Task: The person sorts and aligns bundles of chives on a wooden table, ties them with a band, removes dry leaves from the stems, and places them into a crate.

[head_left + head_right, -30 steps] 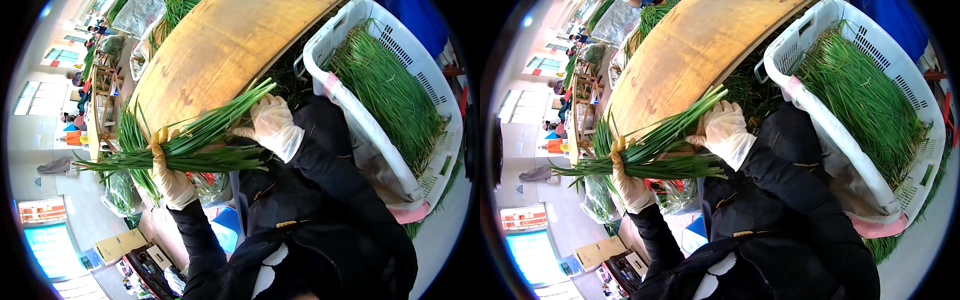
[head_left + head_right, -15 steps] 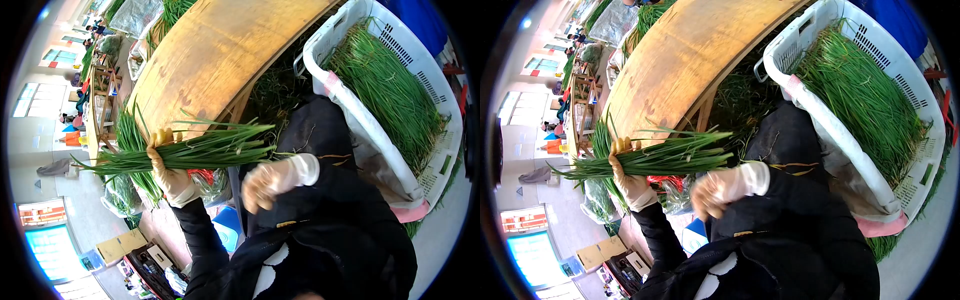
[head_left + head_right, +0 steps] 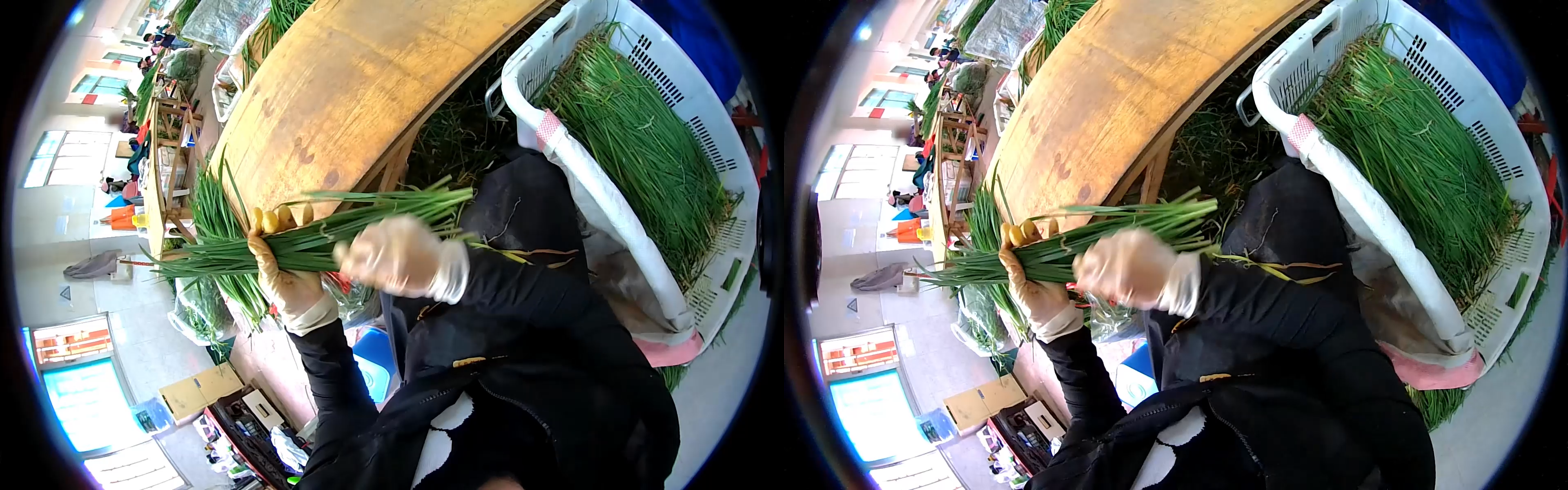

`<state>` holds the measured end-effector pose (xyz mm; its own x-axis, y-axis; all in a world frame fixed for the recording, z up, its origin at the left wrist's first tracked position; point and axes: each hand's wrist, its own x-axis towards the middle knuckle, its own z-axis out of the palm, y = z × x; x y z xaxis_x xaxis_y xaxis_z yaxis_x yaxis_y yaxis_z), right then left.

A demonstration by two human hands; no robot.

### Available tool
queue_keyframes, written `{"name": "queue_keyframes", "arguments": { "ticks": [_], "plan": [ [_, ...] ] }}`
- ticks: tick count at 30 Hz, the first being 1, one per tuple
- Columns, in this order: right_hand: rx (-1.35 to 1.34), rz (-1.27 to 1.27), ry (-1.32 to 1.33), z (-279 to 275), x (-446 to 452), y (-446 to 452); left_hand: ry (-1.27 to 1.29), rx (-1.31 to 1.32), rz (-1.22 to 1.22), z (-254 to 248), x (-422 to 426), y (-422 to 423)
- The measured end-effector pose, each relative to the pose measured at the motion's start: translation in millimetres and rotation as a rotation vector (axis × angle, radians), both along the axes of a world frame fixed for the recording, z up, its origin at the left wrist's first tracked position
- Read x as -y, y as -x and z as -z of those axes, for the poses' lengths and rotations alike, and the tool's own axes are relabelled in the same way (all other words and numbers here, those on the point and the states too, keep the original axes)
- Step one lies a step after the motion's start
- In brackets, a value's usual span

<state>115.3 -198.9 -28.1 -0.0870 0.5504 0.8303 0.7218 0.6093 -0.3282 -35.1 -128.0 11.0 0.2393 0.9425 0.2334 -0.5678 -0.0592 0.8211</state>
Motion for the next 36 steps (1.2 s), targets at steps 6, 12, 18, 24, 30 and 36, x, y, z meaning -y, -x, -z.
{"name": "queue_keyframes", "arguments": {
  "ticks": [6,12,18,24,30,36],
  "plan": [
    [-0.301,-0.789,0.004,-35.6,52.1,33.7,-0.028,0.016,-0.151,0.7,-9.3,1.7],
    [-0.534,-0.974,0.260,-46.0,79.7,-28.8,-0.040,0.119,-0.205,12.7,-41.8,55.5],
    [-0.698,-1.307,0.338,5.0,109.4,-89.5,0.005,0.222,-0.281,15.5,-50.0,97.0],
    [-0.146,-0.201,0.666,-5.5,97.2,-104.2,-0.084,0.422,-0.070,12.4,-48.0,93.0],
    [0.030,0.134,0.736,16.1,36.1,-39.2,-0.146,0.233,-0.196,-4.5,-24.4,45.3],
    [-0.327,-0.220,0.701,39.4,12.1,-33.3,-0.077,0.397,-0.034,-12.8,-6.4,25.0]
  ]
}}
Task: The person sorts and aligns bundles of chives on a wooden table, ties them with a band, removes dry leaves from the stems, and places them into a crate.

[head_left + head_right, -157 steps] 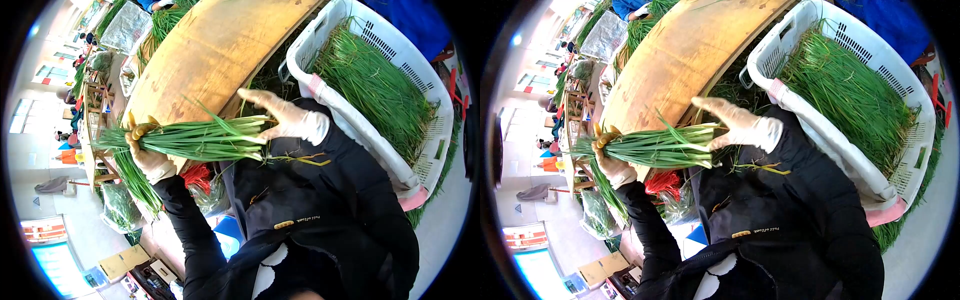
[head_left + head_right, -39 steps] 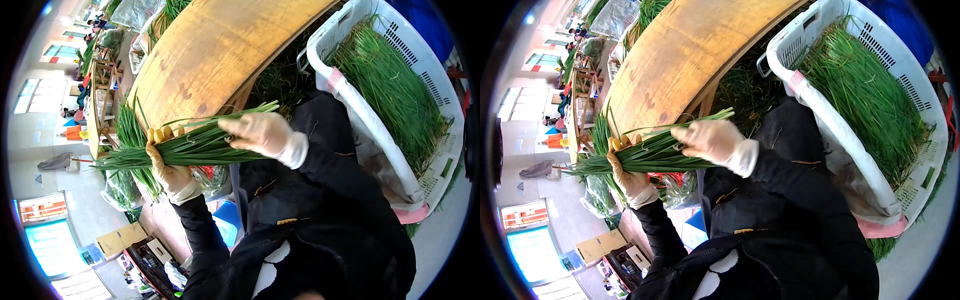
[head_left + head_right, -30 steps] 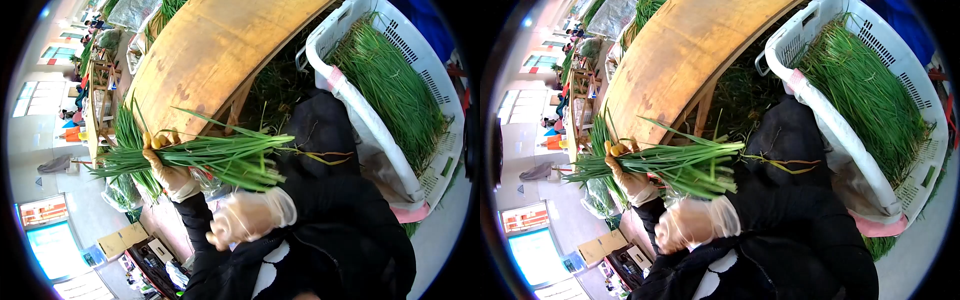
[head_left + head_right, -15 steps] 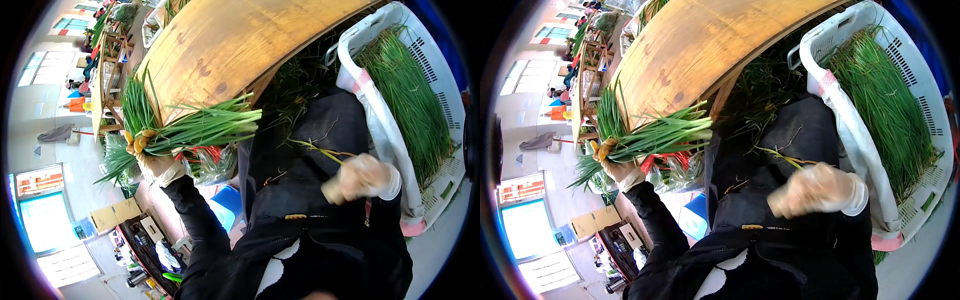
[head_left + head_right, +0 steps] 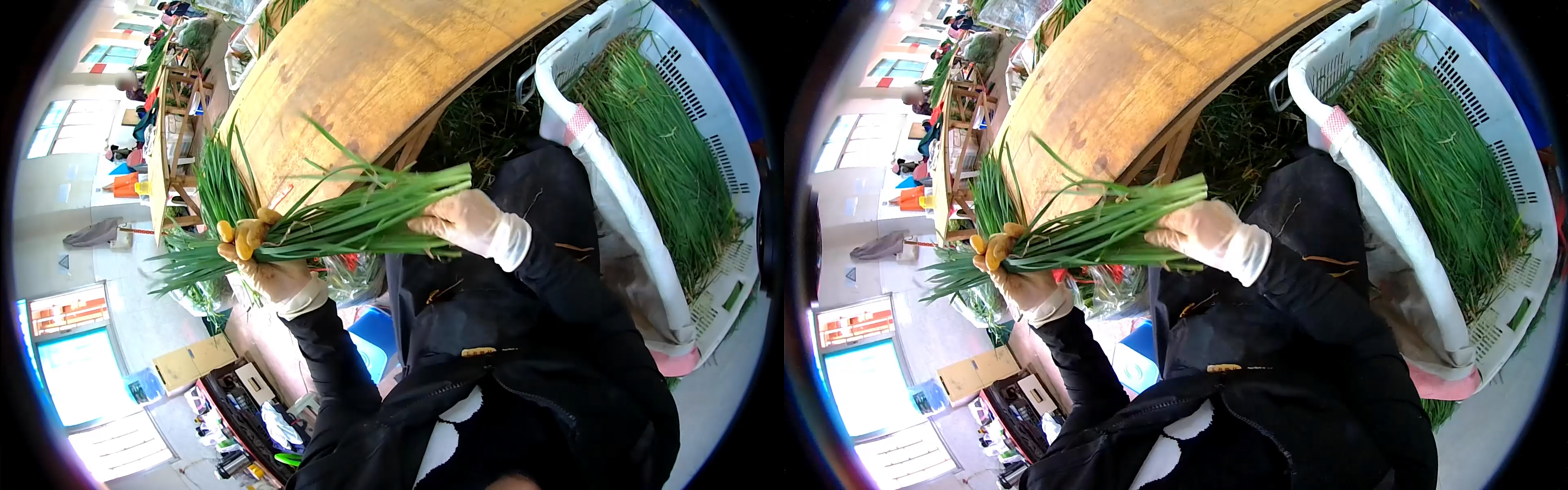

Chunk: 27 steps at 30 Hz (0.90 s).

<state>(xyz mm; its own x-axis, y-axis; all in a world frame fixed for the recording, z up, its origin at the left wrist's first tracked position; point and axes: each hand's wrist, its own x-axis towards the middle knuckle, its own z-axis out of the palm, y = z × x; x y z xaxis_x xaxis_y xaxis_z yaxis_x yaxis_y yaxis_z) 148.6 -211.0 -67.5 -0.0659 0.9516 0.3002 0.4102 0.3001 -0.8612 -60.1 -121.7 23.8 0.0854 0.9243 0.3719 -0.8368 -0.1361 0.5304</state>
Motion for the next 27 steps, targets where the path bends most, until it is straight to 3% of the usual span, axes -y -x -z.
{"name": "queue_keyframes", "arguments": {
  "ticks": [1,2,4,5,7,8,9,10,12,13,16,18,20,21,24,25,26,27],
  "plan": [
    [-0.048,-0.081,0.006,5.4,6.8,-3.7,0.087,0.061,-0.079,-2.2,-0.1,-2.9],
    [-0.120,0.008,-0.230,1.9,10.0,1.6,0.087,0.063,-0.081,0.3,-3.2,-0.1],
    [-0.295,0.007,-0.215,10.4,20.3,8.9,0.119,0.253,0.157,7.4,-9.2,9.8],
    [-0.295,0.003,-0.213,15.2,22.8,13.9,0.115,0.197,0.089,7.9,-9.7,7.4],
    [-0.834,-0.071,-0.098,22.4,26.2,21.0,0.086,0.046,0.035,9.9,-7.0,5.2],
    [-0.833,-0.069,-0.101,20.1,27.0,22.3,0.054,-0.104,-0.016,10.6,-7.1,3.6],
    [-0.979,-0.058,-0.124,16.1,27.8,24.2,0.127,-0.068,-0.240,11.3,-9.9,1.3],
    [-1.125,-0.048,-0.147,14.0,27.8,25.2,0.127,-0.069,-0.240,12.1,-11.6,3.7],
    [-0.889,-0.081,-0.319,25.8,28.2,15.7,0.093,0.308,0.235,15.6,-19.5,19.3],
    [-0.789,-0.121,-0.239,33.4,36.4,9.3,0.129,0.418,0.383,26.1,-27.2,37.7],
    [-0.345,-0.230,0.065,29.2,59.0,-39.5,0.107,0.439,0.279,15.8,-17.1,33.9],
    [0.505,0.076,0.067,44.2,67.1,-77.1,0.065,0.470,0.247,19.7,-20.3,49.4],
    [0.788,0.458,0.299,42.4,66.2,-85.6,0.037,0.439,0.291,19.2,-20.1,55.4],
    [0.766,0.378,0.404,13.1,65.5,-82.8,0.023,0.434,0.311,19.3,-19.8,53.8],
    [0.232,-0.067,-0.199,-20.8,48.7,-57.0,0.081,0.331,0.256,19.5,-20.1,49.2],
    [0.080,-0.175,-0.286,-25.3,42.0,-41.0,0.262,0.121,-0.088,4.5,-3.0,25.1],
    [0.176,-0.132,-0.331,-33.1,36.8,-25.2,0.306,0.153,-0.093,4.8,-4.1,22.5],
    [0.352,-0.086,-0.315,-41.1,32.5,-12.5,0.231,0.285,0.113,8.9,-9.9,22.2]
  ]
}}
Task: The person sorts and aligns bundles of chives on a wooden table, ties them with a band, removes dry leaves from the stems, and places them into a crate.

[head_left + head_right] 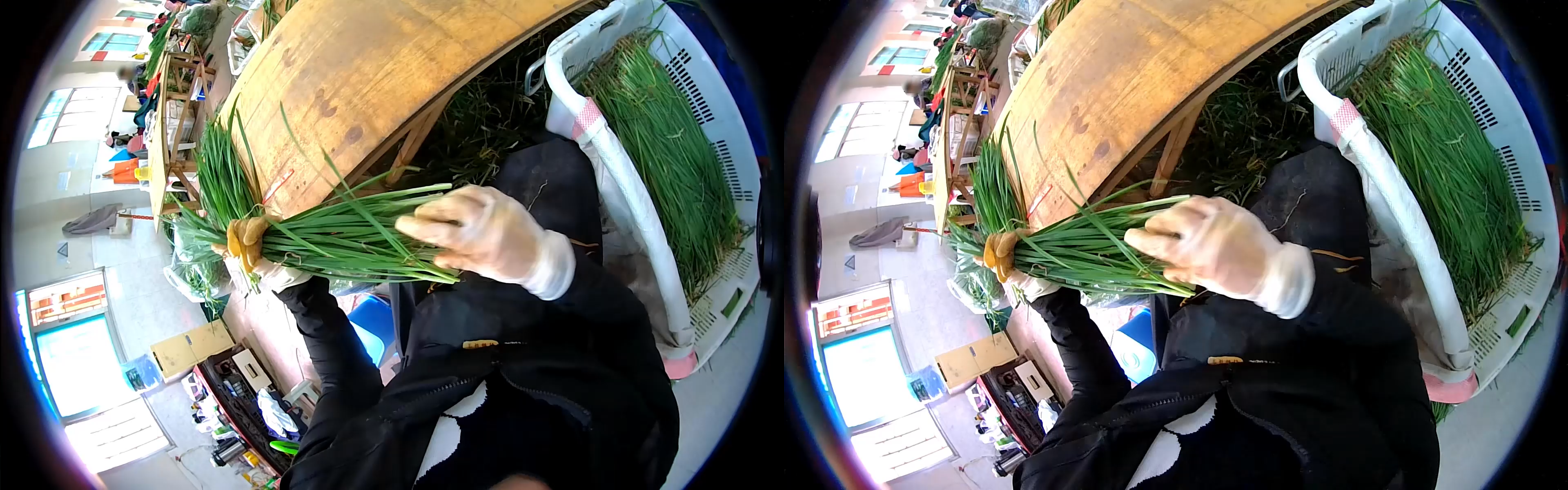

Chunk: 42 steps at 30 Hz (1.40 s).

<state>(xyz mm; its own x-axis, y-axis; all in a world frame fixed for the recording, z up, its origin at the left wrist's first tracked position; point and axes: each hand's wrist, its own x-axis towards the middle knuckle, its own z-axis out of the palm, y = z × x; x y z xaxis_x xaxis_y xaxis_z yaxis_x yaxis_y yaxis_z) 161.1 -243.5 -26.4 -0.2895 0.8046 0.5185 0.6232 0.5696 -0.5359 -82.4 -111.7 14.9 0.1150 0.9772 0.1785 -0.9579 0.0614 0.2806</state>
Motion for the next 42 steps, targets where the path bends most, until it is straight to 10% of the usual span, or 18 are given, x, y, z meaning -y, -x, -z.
{"name": "queue_keyframes", "arguments": {
  "ticks": [4,11,15,23,29,31,32,39,42],
  "plan": [
    [0.053,-0.019,-0.113,10.2,-12.1,11.8,-0.112,0.137,0.170,0.0,-3.8,-3.2],
    [-1.177,-0.161,0.230,53.1,29.8,-54.4,-0.141,0.063,0.061,5.2,-8.3,26.6],
    [-0.120,0.342,0.208,37.6,32.5,-76.5,-0.148,0.055,0.184,-1.6,-7.7,13.2],
    [0.020,0.048,0.544,29.4,-8.7,-3.0,0.034,-0.209,0.185,-31.6,-3.6,-68.3],
    [-0.736,-0.161,0.422,67.9,-18.7,19.8,0.057,-0.195,0.259,-32.0,-34.4,-99.4],
    [-1.248,-0.466,1.110,28.5,-17.6,14.8,-0.147,-0.317,0.372,-38.8,-58.0,-102.6],
    [-1.398,-0.441,0.984,16.5,-12.6,19.4,-0.097,-0.387,0.255,-57.1,-52.7,-114.2],
    [-1.796,-0.484,1.417,60.9,-43.2,-26.0,-0.328,-1.219,-0.308,-19.5,-36.2,-93.3],
    [-1.838,-0.547,1.349,62.8,-39.2,-27.2,-0.216,-1.182,-0.072,10.1,21.6,-71.6]
  ]
}}
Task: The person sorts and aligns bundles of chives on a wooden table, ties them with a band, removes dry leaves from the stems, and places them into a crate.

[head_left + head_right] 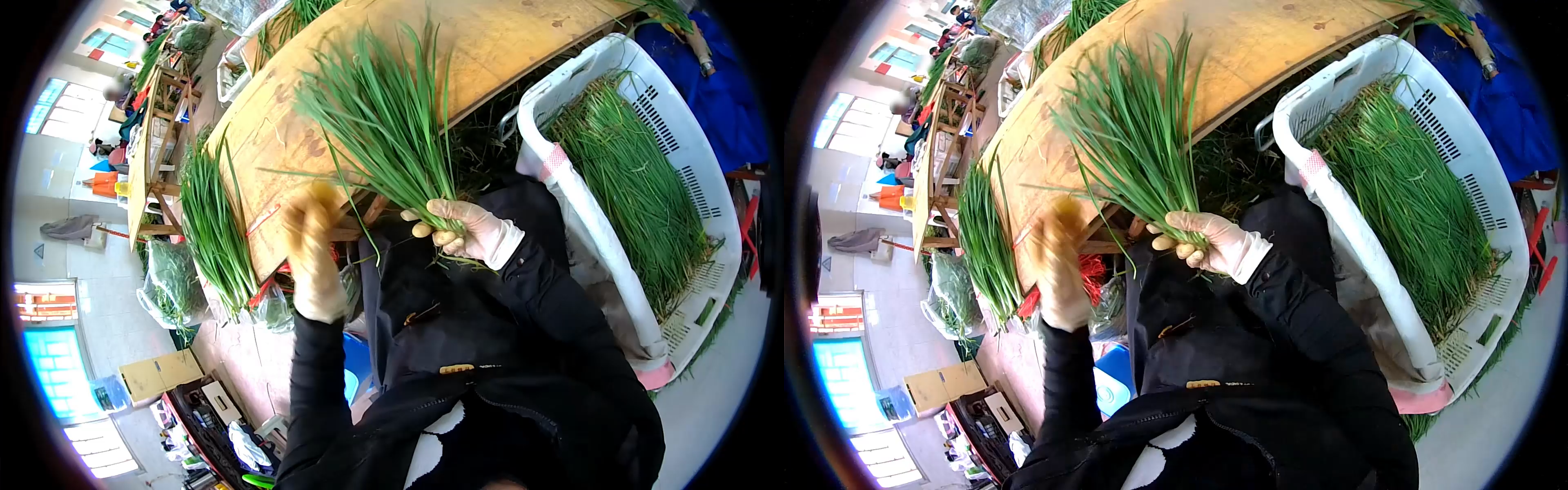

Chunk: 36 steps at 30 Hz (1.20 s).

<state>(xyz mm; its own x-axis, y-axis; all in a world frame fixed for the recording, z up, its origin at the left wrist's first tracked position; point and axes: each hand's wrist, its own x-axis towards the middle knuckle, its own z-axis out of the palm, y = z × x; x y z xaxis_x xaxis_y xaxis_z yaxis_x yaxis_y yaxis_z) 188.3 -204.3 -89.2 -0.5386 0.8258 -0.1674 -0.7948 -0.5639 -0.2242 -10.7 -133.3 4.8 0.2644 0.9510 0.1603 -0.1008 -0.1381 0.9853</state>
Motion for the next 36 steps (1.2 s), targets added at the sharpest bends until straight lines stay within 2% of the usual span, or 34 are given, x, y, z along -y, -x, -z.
{"name": "queue_keyframes", "arguments": {
  "ticks": [1,2,3,5,7,8,9,11,13,14,15,17,18,19,21,22,23,24,25,26,28,29,31,32,33,34,36],
  "plan": [
    [0.000,0.000,0.008,-1.9,1.3,1.5,0.111,0.049,0.077,21.8,11.3,6.3],
    [0.016,0.012,0.008,-6.4,1.5,3.1,0.143,0.122,-0.064,42.4,25.8,3.5],
    [0.030,0.019,0.006,-8.6,1.5,5.1,0.254,0.130,-0.072,83.4,23.5,24.1],
    [-0.023,-0.017,-0.024,-3.3,-2.2,7.2,0.261,-0.007,-0.260,98.0,30.5,11.0],
    [0.009,0.015,-0.025,-5.7,-2.5,9.2,0.402,-0.023,-0.147,118.8,19.2,10.8],
    [0.028,0.027,-0.023,-8.5,-1.7,8.1,0.354,-0.125,-0.038,119.7,14.0,6.0],
    [0.032,0.027,-0.024,-8.9,-1.0,9.1,0.435,0.160,0.151,118.3,11.8,-2.5],
    [0.297,0.204,-0.013,-10.1,3.4,12.0,0.581,0.100,0.432,117.3,5.9,-15.3],
    [0.340,0.278,-0.017,-15.8,8.7,6.5,0.498,-0.434,1.074,106.6,18.1,-19.6],
    [0.273,0.262,-0.051,-22.8,11.9,1.8,-0.038,-0.666,1.163,97.7,24.0,-17.4],
    [0.205,0.243,-0.087,-29.2,15.8,-3.0,-0.203,-0.775,1.047,87.0,23.0,-20.8],
    [0.156,0.349,-0.155,-34.5,25.8,-2.9,0.226,-0.412,0.916,58.1,19.6,-23.2],
    [0.212,0.391,-0.130,-28.8,27.5,-2.8,0.215,-0.356,0.953,54.1,15.0,-19.2],
    [0.270,0.432,-0.106,-23.3,28.3,-4.0,0.200,-0.492,1.073,44.2,7.4,-8.6],
    [0.232,0.439,-0.132,-31.4,31.9,-10.3,-0.089,-0.507,1.113,14.4,-29.3,7.5],
    [0.209,0.439,-0.182,-31.9,32.3,-18.5,0.346,-0.050,0.776,8.5,-40.4,19.1],
    [0.185,0.437,-0.223,-32.4,35.4,-26.0,0.232,0.119,0.424,12.0,-62.1,26.1],
    [0.178,0.430,-0.219,-42.3,37.5,-32.4,-0.179,-0.166,0.194,15.8,-111.1,27.2],
    [0.151,0.427,-0.255,-45.6,36.9,-38.6,-0.809,-0.708,-0.188,18.4,-148.5,37.1],
    [0.151,0.440,-0.267,-44.8,36.7,-42.9,-0.999,-0.843,-0.364,40.9,-188.9,55.9],
    [0.151,0.474,-0.260,-38.6,37.1,-47.7,-0.581,-1.094,-0.210,55.9,-217.3,58.2],
    [0.150,0.494,-0.244,-36.9,37.8,-49.2,-0.456,-1.110,-0.018,56.1,-220.7,48.5],
    [0.145,0.506,-0.301,-47.4,39.9,-49.5,-1.171,-1.056,0.092,51.0,-153.3,-5.8],
    [0.170,0.520,-0.311,-54.2,41.3,-49.6,-0.948,-0.767,0.541,32.3,-116.9,-32.1],
    [0.193,0.535,-0.316,-61.4,42.7,-48.7,-0.701,-0.593,0.899,0.3,-71.1,-45.3],
    [0.211,0.523,-0.346,-67.3,40.5,-47.9,-0.571,-0.682,1.071,-18.1,-42.6,-50.9],
    [0.326,0.519,-0.324,-72.9,36.1,-39.6,-0.297,-0.501,1.121,-13.7,-5.8,-56.4]
  ]
}}
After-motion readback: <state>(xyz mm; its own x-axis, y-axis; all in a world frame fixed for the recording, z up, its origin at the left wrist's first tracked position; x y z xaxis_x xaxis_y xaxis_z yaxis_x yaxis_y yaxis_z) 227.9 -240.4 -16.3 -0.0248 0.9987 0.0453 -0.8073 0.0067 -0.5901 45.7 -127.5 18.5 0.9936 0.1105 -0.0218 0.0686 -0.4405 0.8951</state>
